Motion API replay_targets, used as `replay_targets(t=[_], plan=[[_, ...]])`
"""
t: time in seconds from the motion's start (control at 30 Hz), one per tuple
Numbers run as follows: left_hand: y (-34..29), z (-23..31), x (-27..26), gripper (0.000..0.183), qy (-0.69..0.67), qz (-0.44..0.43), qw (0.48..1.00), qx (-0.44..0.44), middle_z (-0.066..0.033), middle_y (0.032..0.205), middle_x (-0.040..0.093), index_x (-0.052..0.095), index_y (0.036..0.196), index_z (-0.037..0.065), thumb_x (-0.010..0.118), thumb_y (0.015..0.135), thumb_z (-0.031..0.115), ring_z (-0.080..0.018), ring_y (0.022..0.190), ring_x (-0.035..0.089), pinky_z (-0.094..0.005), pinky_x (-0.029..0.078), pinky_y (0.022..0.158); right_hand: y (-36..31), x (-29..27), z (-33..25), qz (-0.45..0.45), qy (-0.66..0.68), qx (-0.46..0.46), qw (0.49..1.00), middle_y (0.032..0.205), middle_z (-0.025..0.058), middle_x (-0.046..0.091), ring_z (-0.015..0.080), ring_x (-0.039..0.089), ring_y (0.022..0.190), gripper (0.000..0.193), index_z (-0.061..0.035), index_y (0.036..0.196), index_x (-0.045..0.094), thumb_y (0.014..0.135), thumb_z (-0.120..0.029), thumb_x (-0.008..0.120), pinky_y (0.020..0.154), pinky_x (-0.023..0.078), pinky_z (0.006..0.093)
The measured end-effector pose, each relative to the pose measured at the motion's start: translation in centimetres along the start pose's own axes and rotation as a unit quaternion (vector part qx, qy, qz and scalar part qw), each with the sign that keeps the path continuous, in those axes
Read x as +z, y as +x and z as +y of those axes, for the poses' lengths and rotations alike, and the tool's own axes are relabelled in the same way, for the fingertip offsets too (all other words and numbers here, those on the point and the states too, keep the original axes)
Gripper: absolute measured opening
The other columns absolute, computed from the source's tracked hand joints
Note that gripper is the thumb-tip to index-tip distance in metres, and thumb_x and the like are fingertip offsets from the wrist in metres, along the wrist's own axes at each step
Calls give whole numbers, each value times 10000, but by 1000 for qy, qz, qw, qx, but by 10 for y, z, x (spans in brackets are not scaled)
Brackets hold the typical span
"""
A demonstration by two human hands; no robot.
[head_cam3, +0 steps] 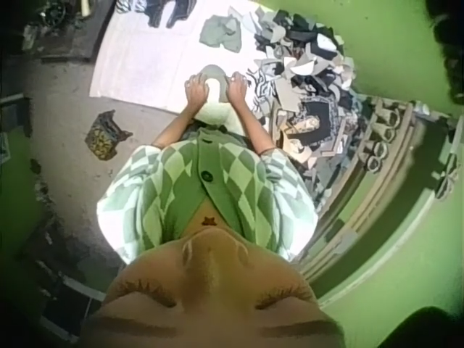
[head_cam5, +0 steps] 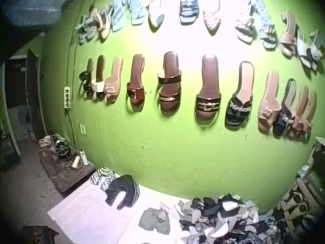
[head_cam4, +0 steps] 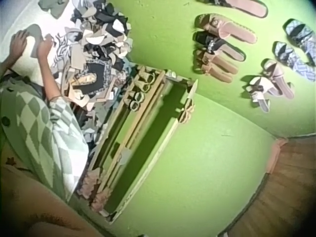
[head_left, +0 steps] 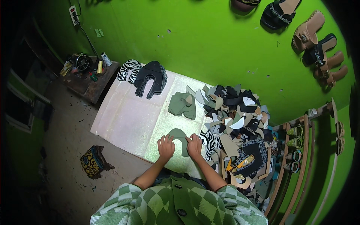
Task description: Sorting and organizing pre-cut shoe upper components on a work table.
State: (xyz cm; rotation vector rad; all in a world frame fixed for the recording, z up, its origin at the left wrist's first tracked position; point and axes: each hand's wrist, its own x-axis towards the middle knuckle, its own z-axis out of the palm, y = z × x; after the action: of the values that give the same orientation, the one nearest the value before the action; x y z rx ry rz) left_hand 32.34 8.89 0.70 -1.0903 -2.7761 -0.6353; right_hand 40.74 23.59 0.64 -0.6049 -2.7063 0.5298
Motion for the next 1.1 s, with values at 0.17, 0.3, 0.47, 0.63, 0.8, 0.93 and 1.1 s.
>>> replay_targets(t=[0.17, 0.3, 0.47, 0.63, 0.8, 0.93, 1.1], plan=[[3, -1, 0, 309, -42, 1, 998, -37, -98, 1110, 522, 601, 1068, 89, 581, 775, 186, -262, 1047, 462, -407, 342, 869, 11, 1, -4, -18, 29, 26, 999, 866, 89, 522, 259, 519, 853, 134, -63, 841, 667, 723, -86, 609, 712, 401, 369], [16, -3, 5, 193, -129, 10, 979, -161, -94, 1025, 501, 600, 942, 72, 634, 759, 125, -267, 994, 466, -392, 403, 794, 27, 9, -6, -37, 43, 67, 996, 842, 117, 545, 306, 553, 806, 140, -29, 750, 626, 697, -143, 688, 697, 467, 392], [31, -7, 12, 223, -129, -17, 967, -220, -115, 943, 538, 566, 902, 57, 684, 715, 78, -286, 904, 529, -384, 450, 733, 38, 26, -1, -42, 39, 167, 984, 797, 166, 583, 325, 595, 748, 201, -9, 687, 584, 669, -139, 736, 632, 474, 420], [35, -23, 15, 238, -187, -30, 933, -307, -120, 821, 617, 585, 849, 45, 736, 677, 113, -302, 770, 606, -383, 471, 697, 47, 35, -3, -75, 15, 255, 964, 802, 199, 617, 334, 622, 746, 229, 2, 721, 588, 678, -162, 741, 621, 485, 430], [37, -21, 16, 173, -168, -92, 930, -315, -108, 782, 635, 623, 739, 41, 744, 673, 146, -269, 742, 622, -374, 478, 660, 31, 47, 4, -50, -16, 168, 984, 778, 185, 610, 344, 612, 745, 230, -4, 754, 600, 694, -188, 723, 653, 487, 419], [28, -20, 14, 169, -155, -23, 948, -276, -102, 760, 642, 630, 744, 51, 741, 677, 160, -259, 722, 625, -364, 481, 641, 28, 46, -2, -64, -6, 148, 987, 732, 181, 594, 340, 603, 721, 156, -20, 722, 592, 706, -139, 691, 652, 474, 420], [34, -37, -4, 165, -225, -66, 926, -297, -92, 717, 650, 648, 748, 63, 747, 671, 172, -243, 673, 629, -339, 484, 622, 35, 34, 5, -77, 207, 138, 965, 641, 155, 607, 300, 598, 578, 98, -3, 713, 582, 741, -92, 612, 566, 472, 373]])
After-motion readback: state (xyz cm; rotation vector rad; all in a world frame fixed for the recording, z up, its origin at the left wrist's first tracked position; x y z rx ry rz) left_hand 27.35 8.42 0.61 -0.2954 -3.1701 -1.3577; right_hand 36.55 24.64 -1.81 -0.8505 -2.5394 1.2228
